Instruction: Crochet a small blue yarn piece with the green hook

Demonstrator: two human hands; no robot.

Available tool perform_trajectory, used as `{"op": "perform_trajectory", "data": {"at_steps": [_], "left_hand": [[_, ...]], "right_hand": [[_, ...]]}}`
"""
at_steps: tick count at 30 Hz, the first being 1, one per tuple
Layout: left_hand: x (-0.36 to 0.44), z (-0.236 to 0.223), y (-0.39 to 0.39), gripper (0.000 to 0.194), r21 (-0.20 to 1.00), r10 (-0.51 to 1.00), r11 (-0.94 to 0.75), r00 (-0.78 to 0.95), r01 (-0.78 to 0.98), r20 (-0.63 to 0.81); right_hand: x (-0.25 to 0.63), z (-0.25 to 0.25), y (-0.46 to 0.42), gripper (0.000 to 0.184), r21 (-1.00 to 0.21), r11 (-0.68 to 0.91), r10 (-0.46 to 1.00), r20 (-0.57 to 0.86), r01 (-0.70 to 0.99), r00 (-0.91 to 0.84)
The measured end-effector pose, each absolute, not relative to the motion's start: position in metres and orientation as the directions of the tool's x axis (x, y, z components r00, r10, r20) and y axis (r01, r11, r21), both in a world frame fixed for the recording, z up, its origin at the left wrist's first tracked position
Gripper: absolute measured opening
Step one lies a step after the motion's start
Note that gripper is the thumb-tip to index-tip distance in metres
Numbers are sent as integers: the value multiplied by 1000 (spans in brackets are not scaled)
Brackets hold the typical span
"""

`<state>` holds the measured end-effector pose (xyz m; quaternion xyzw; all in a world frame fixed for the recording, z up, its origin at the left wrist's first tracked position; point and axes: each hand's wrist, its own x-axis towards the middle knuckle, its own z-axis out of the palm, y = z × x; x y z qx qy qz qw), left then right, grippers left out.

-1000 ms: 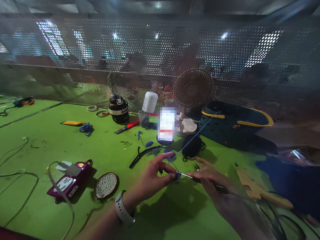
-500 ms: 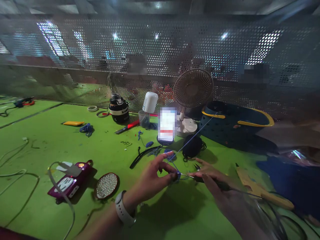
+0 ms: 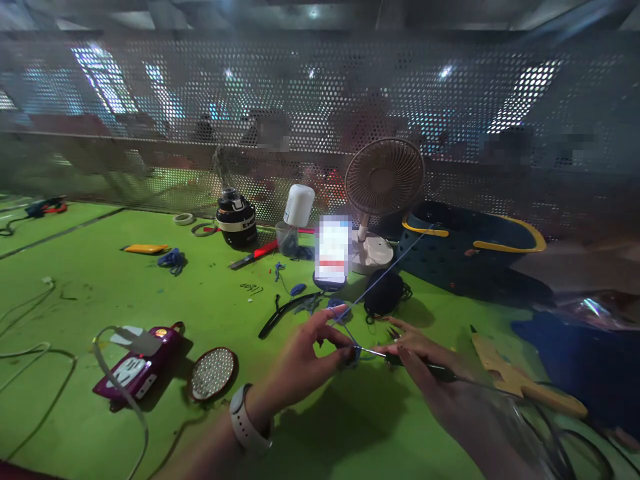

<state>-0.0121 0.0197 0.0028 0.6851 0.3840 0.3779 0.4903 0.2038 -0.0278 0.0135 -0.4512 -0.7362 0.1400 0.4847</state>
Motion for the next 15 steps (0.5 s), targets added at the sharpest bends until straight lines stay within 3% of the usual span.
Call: {"op": "perform_trajectory", "data": {"at_steps": [4,9,15], "left_hand": [[-11,3,20,59,928,886,-315,414,199,212],[-8,-14,18,12,842,833,-492,402,221,381],[-4,-29,16,15,819,855,-501,310,280,416]], "right_hand": [[202,16,-28,17,-630,563,791,597,535,-130],[198,10,-28,21,-569,593,754,641,569,-144],[198,-8,-30,25,-262,732,607,671,628,-427]]}}
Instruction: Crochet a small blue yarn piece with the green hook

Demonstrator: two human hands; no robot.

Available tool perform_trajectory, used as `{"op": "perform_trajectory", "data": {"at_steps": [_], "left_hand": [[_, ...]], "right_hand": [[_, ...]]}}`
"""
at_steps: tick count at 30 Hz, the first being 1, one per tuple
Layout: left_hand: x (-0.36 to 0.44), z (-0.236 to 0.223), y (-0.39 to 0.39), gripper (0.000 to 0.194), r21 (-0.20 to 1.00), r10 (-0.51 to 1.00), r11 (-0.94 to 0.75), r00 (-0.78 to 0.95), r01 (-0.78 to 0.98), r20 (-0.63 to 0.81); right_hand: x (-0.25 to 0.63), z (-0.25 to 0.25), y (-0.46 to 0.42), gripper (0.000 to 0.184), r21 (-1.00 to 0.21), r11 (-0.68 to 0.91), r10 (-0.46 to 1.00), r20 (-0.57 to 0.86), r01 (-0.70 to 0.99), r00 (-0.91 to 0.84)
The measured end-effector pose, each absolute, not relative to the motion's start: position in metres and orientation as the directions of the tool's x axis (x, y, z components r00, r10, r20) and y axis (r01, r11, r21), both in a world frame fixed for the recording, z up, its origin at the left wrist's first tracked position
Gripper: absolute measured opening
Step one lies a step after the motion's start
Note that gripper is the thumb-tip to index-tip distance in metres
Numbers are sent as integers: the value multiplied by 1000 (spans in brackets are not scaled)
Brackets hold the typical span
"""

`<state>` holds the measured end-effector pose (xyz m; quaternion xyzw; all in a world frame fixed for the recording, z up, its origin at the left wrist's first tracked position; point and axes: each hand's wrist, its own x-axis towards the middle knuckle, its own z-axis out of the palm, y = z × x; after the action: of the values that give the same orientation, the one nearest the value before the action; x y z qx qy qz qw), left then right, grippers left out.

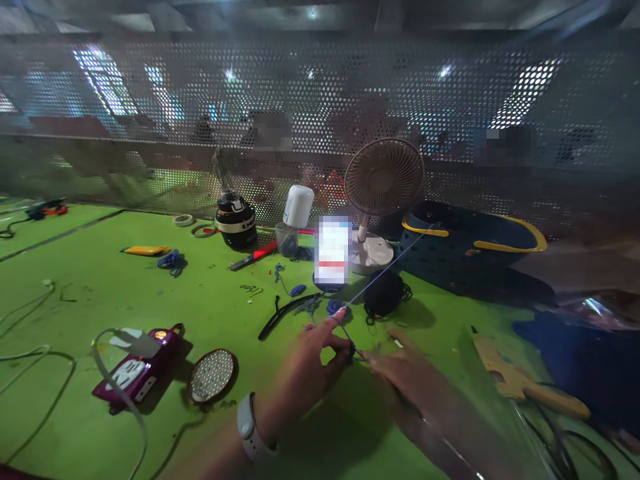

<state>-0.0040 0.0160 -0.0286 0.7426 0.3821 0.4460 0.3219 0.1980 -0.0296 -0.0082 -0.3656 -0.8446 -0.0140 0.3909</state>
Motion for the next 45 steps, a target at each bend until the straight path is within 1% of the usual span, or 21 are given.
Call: {"op": "perform_trajectory", "data": {"at_steps": [2,4,5,7,10,16,21,22,24,25,27,29,32,34,37,39,41,43,45], "left_hand": [[-3,-26,16,32,857,888,-432,299,281,350],[-2,-20,17,54,897,917,-352,290,266,274],[-1,-16,17,63,916,931,-308,278,257,235],[1,-10,17,72,945,962,-206,227,255,149],[4,-4,16,76,960,987,-98,149,263,60],[6,-5,16,84,985,990,-53,135,166,30],[7,-4,14,78,991,990,-35,138,131,17],[7,-4,12,77,995,990,-29,141,99,14],[9,-3,10,82,999,984,30,177,-29,-25],[9,-4,10,86,989,976,86,212,-122,-58],[9,-6,9,94,929,946,222,297,-296,-131],[8,-8,10,95,862,908,333,376,-383,-184],[2,-12,14,87,809,851,425,484,-407,-203],[-3,-12,19,83,789,817,458,545,-411,-190],[-10,-9,25,80,795,792,465,584,-390,-177],[-14,-5,29,78,815,794,449,582,-366,-176],[-15,-3,31,76,830,799,433,576,-353,-172],[-16,-1,32,74,838,804,419,572,-349,-163],[-16,-2,33,71,844,805,410,571,-346,-157]], "right_hand": [[196,-8,-32,27,-155,752,568,646,641,-510],[191,-7,-35,24,-68,747,532,656,661,-535],[188,-7,-37,21,-28,737,511,678,675,-529],[181,-9,-38,16,28,701,469,735,713,-490],[173,-14,-39,16,56,661,459,759,748,-462],[171,-14,-39,16,52,660,450,771,750,-450],[171,-11,-37,15,69,647,437,783,760,-443],[171,-10,-36,15,76,642,431,788,763,-441],[171,-9,-35,16,89,628,423,795,773,-435],[171,-8,-34,17,92,619,423,797,780,-430],[172,-7,-35,16,91,612,420,804,785,-421],[174,-5,-36,13,81,619,416,810,781,-414],[181,-6,-37,14,53,655,410,813,753,-414],[188,-9,-35,19,2,694,440,790,720,-427],[199,-15,-28,21,-108,740,493,759,664,-426],[204,-18,-23,18,-148,751,509,751,644,-421],[206,-15,-20,20,-184,745,537,735,641,-414],[205,-7,-22,23,-259,731,580,724,631,-374],[202,4,-27,23,-363,715,618,727,598,-297]]}}
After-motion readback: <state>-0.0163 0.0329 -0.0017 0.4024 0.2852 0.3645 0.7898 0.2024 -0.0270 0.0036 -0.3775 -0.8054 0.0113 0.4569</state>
